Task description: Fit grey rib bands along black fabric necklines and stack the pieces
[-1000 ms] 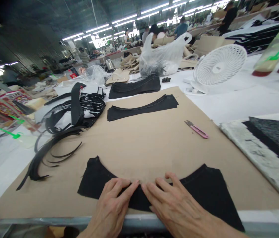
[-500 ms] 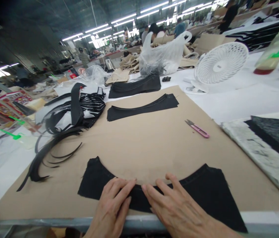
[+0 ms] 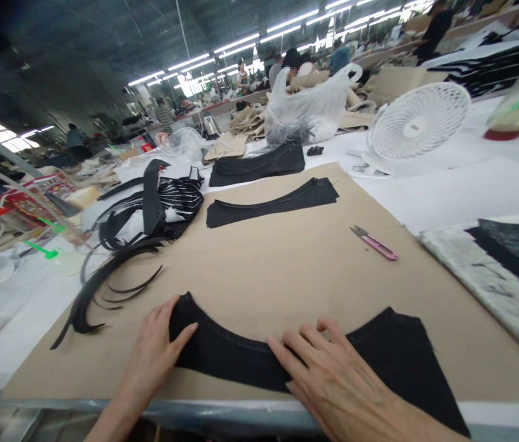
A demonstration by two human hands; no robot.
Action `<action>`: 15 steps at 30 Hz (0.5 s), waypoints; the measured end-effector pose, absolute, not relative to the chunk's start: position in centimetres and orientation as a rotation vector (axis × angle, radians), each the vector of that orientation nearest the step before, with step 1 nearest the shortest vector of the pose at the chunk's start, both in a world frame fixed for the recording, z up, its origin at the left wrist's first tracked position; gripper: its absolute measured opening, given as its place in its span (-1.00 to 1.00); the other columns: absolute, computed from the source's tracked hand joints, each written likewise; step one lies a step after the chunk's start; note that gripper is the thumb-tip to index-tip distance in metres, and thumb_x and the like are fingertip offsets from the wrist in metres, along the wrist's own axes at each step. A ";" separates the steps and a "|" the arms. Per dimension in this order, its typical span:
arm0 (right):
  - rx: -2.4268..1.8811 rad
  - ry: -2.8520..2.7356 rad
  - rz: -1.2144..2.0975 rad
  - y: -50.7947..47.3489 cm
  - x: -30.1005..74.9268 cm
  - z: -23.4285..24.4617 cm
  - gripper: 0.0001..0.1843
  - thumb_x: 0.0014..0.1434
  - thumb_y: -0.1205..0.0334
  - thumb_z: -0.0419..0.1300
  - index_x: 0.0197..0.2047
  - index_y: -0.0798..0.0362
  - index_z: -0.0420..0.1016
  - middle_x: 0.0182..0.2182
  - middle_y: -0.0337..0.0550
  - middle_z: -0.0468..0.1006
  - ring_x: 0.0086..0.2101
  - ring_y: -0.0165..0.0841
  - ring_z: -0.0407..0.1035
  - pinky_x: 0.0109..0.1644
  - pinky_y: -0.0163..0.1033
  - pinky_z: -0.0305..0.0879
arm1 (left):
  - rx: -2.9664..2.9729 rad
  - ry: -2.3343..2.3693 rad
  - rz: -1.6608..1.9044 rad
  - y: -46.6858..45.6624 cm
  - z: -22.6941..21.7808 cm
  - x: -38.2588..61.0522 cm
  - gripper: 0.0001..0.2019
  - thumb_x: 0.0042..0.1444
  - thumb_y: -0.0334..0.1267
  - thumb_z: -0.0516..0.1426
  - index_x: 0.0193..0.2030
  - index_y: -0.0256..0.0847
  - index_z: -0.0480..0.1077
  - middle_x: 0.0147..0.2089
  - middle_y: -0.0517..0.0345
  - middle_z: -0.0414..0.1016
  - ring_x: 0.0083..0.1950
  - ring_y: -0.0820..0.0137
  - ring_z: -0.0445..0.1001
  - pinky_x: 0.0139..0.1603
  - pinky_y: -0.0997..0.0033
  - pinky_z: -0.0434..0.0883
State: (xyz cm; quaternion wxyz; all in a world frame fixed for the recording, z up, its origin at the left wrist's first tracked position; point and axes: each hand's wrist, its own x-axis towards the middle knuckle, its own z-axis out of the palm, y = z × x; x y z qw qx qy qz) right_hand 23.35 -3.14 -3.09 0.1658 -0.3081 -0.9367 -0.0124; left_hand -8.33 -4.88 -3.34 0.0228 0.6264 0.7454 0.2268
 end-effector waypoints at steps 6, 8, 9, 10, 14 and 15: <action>-0.900 -2.596 0.023 -2.1 24.2 -2.0 -0.60 0.20 0.11 0.12 0.09 0.01 0.30 -0.16 -0.06 0.52 -0.22 -0.14 0.41 -0.03 0.11 0.25 | 1.515 2.281 0.539 -3.4 -2.5 -10.0 -0.37 -0.14 -0.05 0.20 0.10 -0.31 0.31 -0.21 0.05 0.39 -0.09 0.09 0.39 -0.02 0.11 0.32; -0.950 -2.604 0.125 -1.6 24.4 -1.7 -0.63 0.13 0.10 0.21 0.00 -0.03 0.32 -0.20 -0.09 0.51 -0.23 -0.13 0.41 -0.01 0.13 0.25 | 1.443 2.234 0.534 -3.1 -2.2 -10.0 -0.44 -0.16 -0.08 0.20 0.02 -0.25 0.34 -0.35 0.18 0.35 -0.25 0.17 0.40 -0.20 0.21 0.32; -0.990 -2.616 0.193 -1.3 24.5 -1.7 -0.65 0.10 0.11 0.25 -0.05 -0.05 0.33 -0.22 -0.12 0.50 -0.23 -0.13 0.41 -0.01 0.13 0.26 | 1.421 2.208 0.534 -3.0 -2.1 -10.0 -0.52 -0.17 -0.08 0.19 -0.07 -0.24 0.37 -0.41 0.22 0.32 -0.32 0.21 0.38 -0.27 0.26 0.30; -1.029 -2.639 0.273 -1.0 24.7 -1.7 -0.67 0.07 0.14 0.28 -0.10 -0.07 0.33 -0.24 -0.15 0.50 -0.25 -0.15 0.42 -0.03 0.10 0.29 | 1.395 2.168 0.539 -2.9 -1.9 -10.1 -0.60 -0.17 -0.08 0.19 -0.18 -0.23 0.39 -0.46 0.24 0.31 -0.37 0.24 0.37 -0.32 0.30 0.29; -1.083 -2.731 0.537 -0.2 26.5 -2.3 -0.82 0.06 0.29 0.26 -0.28 -0.11 0.34 -0.35 -0.28 0.49 -0.38 -0.29 0.42 -0.31 -0.19 0.36 | 1.335 1.950 0.613 -2.3 -0.9 -10.4 -0.71 -0.18 -0.02 0.20 -0.46 -0.22 0.39 -0.44 0.15 0.44 -0.34 0.24 0.44 -0.32 0.34 0.35; -1.085 -2.715 0.487 0.0 27.2 -2.5 -0.83 0.06 0.30 0.25 -0.31 -0.12 0.34 -0.38 -0.30 0.48 -0.41 -0.33 0.41 -0.38 -0.25 0.34 | 1.294 1.889 0.659 -2.0 -0.6 -10.3 -0.70 -0.17 -0.01 0.20 -0.42 -0.23 0.42 -0.39 0.12 0.49 -0.29 0.21 0.48 -0.27 0.33 0.38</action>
